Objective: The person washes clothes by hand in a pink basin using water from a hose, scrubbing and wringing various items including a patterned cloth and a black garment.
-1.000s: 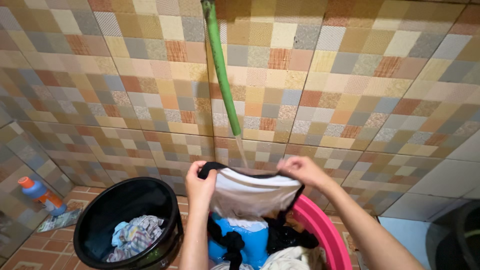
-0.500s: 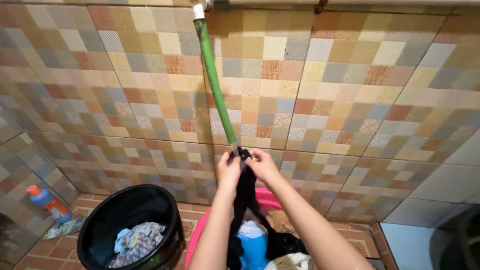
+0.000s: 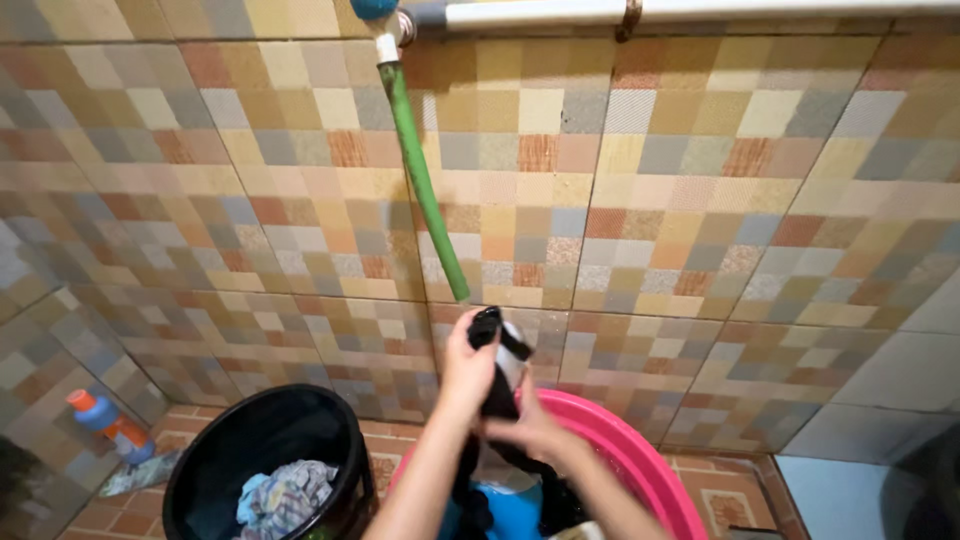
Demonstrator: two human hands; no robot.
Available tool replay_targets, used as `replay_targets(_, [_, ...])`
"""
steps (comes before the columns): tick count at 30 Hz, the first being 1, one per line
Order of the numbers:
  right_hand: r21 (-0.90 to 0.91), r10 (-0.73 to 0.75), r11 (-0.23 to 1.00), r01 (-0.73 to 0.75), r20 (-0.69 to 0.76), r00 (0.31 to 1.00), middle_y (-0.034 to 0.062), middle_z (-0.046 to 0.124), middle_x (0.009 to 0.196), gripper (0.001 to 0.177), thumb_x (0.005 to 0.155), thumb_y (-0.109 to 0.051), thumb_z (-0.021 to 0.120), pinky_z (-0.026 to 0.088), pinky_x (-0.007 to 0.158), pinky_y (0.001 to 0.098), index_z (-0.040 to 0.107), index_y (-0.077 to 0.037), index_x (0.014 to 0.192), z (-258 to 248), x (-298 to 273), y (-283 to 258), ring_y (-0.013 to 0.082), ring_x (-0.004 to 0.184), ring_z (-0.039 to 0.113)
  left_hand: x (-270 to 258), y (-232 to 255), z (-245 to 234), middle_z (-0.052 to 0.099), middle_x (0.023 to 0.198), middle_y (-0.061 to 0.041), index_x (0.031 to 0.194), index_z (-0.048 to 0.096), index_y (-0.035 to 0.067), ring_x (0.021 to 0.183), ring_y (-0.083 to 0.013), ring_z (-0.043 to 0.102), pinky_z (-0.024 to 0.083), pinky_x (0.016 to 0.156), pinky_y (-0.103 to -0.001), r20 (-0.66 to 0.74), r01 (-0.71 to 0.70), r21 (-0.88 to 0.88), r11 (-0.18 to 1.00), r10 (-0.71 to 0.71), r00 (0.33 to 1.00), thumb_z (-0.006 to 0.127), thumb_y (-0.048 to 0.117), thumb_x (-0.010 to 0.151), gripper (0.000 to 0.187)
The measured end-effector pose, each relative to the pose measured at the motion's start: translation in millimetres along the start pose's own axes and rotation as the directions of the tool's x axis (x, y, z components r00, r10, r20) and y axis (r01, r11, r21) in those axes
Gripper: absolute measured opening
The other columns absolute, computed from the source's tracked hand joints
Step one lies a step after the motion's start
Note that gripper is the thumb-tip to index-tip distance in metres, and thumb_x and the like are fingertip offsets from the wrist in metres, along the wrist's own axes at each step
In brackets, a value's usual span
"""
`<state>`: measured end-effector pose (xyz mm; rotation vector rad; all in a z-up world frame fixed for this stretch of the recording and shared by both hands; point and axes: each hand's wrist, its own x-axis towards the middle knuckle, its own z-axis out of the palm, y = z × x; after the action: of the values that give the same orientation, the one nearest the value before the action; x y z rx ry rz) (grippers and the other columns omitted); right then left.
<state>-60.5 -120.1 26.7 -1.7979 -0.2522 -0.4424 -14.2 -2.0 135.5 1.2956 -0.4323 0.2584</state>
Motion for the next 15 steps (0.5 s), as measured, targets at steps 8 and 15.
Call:
replay_targets(8, [0.298,0.654,0.75,-0.591,-0.197,0.73,0.0091,0.074,0.087,0.039,0.079,-0.003,0.07,0.053,0.067,0.0384,0.073,-0.009,0.117,-6.2,4.0,39.1,0.0235,0.077,0.066,-13.2,-7.7,-85.6,0.07,0.114,-0.013,0.121,0.062,0.008,0.106,-0.027,0.068,0.056,0.094,-0.043,-0.328,0.174,-0.603,0.778,-0.441,0.835,0.06,0.012,0.099,0.022])
replay_targets(15, [0.294,0.427,0.888,-0.352,-0.25,0.869,0.0111,0.075,0.102,0.046,0.07,0.003,0.063,0.06,0.081,0.0377,0.069,-0.006,0.115,-20.8,105.4,-53.4,0.0245,0.092,0.073,-70.9,-147.3,-114.8,0.061,0.135,-0.027,0.129,0.06,-0.004,0.128,-0.0439,0.055,0.044,0.109,-0.056,-0.269,0.64,-0.431,0.636,-0.768,0.582,0.067,0.03,0.084,0.057])
